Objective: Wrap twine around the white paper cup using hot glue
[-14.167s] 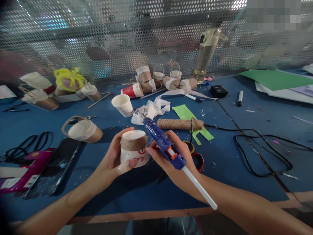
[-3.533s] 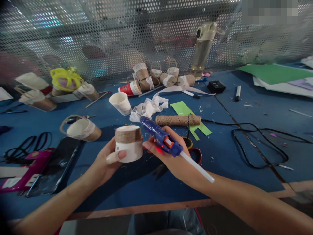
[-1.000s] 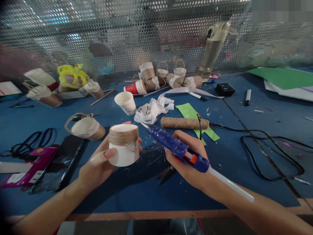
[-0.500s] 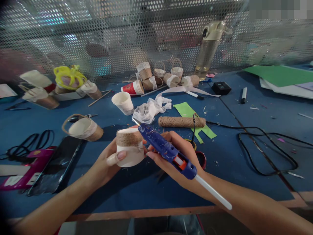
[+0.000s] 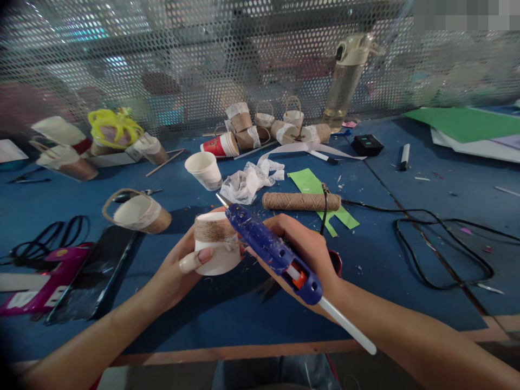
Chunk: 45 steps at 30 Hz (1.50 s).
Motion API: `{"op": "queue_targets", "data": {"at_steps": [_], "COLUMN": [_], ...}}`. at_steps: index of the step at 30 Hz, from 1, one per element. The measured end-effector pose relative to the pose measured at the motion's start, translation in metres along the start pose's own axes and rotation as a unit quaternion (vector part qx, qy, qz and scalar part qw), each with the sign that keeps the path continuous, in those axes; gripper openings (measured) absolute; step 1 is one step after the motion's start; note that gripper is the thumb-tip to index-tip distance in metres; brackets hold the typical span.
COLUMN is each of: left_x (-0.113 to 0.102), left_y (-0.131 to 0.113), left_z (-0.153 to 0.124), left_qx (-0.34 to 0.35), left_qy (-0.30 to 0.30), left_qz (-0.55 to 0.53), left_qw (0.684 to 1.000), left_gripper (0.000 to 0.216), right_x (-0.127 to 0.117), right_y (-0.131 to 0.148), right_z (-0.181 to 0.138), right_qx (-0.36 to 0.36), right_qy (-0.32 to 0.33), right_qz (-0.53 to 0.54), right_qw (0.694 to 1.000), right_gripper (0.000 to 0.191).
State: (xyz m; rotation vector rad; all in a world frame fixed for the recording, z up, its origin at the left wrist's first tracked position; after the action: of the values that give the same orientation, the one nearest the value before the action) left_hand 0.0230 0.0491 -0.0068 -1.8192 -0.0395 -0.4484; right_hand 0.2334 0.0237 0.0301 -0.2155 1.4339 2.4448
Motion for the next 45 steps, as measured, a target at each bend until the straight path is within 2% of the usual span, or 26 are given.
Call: {"op": "queue_targets", "data": {"at_steps": [3, 11, 14, 21, 25, 27, 31, 37, 42, 45], "left_x": [0.001, 0.002, 0.002, 0.003, 0.005, 0.004, 0.000, -0.001, 0.000, -0.001], "left_y": [0.000, 0.002, 0.001, -0.002, -0.002, -0.001, 0.001, 0.002, 0.001, 0.002], "left_z": [0.001, -0.002, -0.001, -0.002, -0.002, -0.002, -0.001, -0.002, -0.002, -0.002], "left_qx": [-0.005, -0.019, -0.019, -0.018, -0.011, -0.004, 0.011, 0.032, 0.035, 0.037], "left_qy": [-0.002, -0.006, -0.011, -0.010, 0.002, -0.001, -0.004, -0.013, -0.010, -0.011], "left_qz": [0.001, 0.006, 0.002, 0.008, -0.001, 0.007, 0.036, 0.058, 0.059, 0.056], "left_qw": [1.000, 1.000, 1.000, 1.000, 1.000, 1.000, 0.999, 0.998, 0.998, 0.998], "left_gripper": [0.081, 0.081, 0.080, 0.079, 0.073, 0.071, 0.069, 0.066, 0.066, 0.067], "right_x": [-0.001, 0.000, 0.001, 0.005, 0.010, 0.012, 0.014, 0.019, 0.019, 0.020], "right_y": [0.005, 0.004, -0.004, -0.012, -0.011, -0.017, -0.033, -0.034, -0.039, -0.042], "right_z": [0.003, 0.003, 0.000, 0.004, 0.008, 0.006, -0.002, -0.004, -0.008, -0.009], "right_qx": [-0.026, -0.020, 0.028, 0.169, 0.228, 0.257, 0.321, 0.359, 0.396, 0.399], "right_qy": [0.014, -0.002, 0.005, -0.009, 0.028, 0.040, 0.008, 0.051, 0.017, 0.002], "right_qz": [0.008, -0.003, -0.001, 0.114, 0.119, 0.129, 0.188, 0.212, 0.236, 0.229], "right_qw": [1.000, 1.000, 1.000, 0.979, 0.966, 0.957, 0.928, 0.908, 0.887, 0.888], "right_gripper": [0.039, 0.032, 0.030, 0.021, 0.017, 0.017, 0.022, 0.021, 0.027, 0.030]}}
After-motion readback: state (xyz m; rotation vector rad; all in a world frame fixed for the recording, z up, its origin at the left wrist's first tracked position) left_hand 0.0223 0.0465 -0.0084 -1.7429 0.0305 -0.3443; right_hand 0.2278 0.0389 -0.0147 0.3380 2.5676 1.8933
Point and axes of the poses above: each hand's wrist, its own z-axis towards the middle knuckle, its own x-axis out of the palm, y = z × x, the point moved 5 cm from there along z, towards the middle knuckle, and after that the axes turned 8 degrees about -y, right-handed, at the moved point
